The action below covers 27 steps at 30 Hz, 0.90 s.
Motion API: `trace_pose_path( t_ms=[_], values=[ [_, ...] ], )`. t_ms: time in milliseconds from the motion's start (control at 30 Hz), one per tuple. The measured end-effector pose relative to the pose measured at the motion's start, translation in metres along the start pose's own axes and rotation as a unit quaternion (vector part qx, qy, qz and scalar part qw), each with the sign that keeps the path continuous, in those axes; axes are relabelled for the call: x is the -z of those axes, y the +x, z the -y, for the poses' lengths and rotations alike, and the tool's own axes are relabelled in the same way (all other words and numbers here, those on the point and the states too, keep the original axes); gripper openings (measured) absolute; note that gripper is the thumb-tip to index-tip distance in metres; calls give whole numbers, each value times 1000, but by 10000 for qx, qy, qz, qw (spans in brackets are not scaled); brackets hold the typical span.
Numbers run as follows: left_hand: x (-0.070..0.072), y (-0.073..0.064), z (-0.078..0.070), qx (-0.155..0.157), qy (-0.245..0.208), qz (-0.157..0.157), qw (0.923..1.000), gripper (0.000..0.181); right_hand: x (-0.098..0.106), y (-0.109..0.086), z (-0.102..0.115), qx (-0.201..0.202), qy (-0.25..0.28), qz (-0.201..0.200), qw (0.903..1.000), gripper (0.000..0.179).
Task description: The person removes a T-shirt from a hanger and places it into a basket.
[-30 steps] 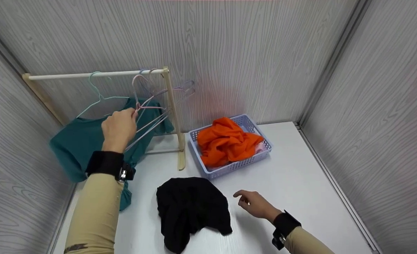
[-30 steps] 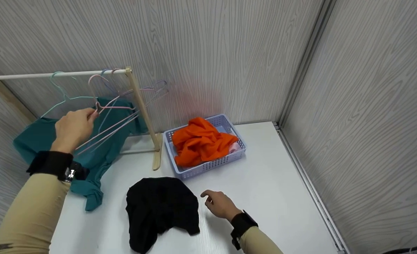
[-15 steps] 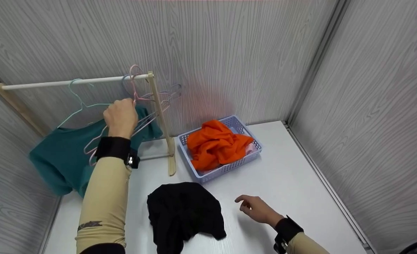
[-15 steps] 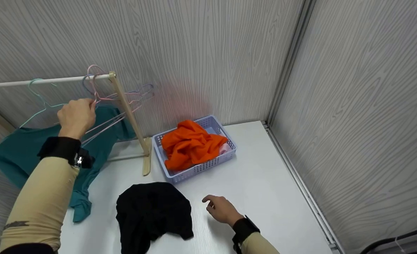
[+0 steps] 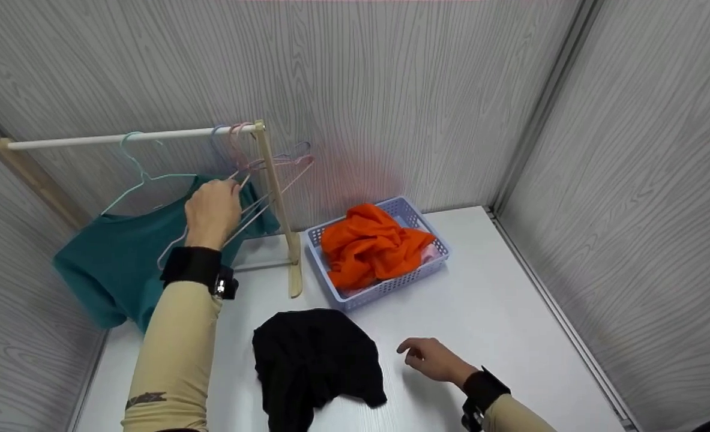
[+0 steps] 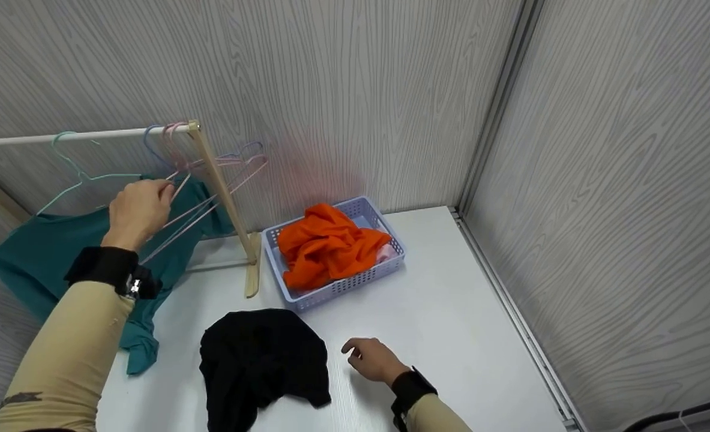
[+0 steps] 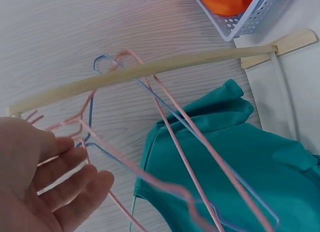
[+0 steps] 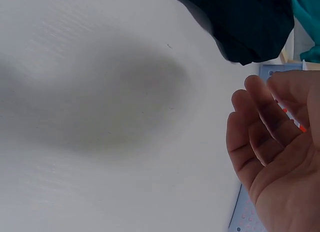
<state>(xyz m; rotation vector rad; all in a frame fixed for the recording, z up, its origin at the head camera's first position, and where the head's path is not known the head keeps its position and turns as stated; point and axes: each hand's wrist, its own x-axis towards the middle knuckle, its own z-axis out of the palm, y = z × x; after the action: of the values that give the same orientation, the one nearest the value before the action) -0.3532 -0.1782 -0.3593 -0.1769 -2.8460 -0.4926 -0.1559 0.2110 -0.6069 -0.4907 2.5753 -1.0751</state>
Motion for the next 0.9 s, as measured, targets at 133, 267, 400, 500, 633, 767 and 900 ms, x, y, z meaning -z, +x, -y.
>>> trace_pose_path(
  t_ms=[133,267,400,500,633,767,900],
  values=[
    [1,-16,8,-110,-176,369,9991,35,-5,15,5,117,-171,57,9998,24],
    [-4,-37,15,-223,-165,1052,9941,34,-13,34,16,225,-441,-38,9988,28],
    [-22,-60,22,-417,-269,1547,9867,32,-31,54,38,-128,-956,-236,9951,45],
    [-40,-80,25,-336,-534,1874,9803,31,-53,68,58,-451,-1474,-190,9879,62],
    [-63,-106,30,-170,-1029,2368,9660,29,-86,77,81,-497,-2222,419,9728,70],
    [-78,-126,36,-52,-1380,2776,9507,28,-112,73,89,-687,-2855,955,9511,67],
    [-81,-139,45,114,-1450,2856,9472,28,-114,67,81,-559,-3208,704,9429,57]
  ],
)
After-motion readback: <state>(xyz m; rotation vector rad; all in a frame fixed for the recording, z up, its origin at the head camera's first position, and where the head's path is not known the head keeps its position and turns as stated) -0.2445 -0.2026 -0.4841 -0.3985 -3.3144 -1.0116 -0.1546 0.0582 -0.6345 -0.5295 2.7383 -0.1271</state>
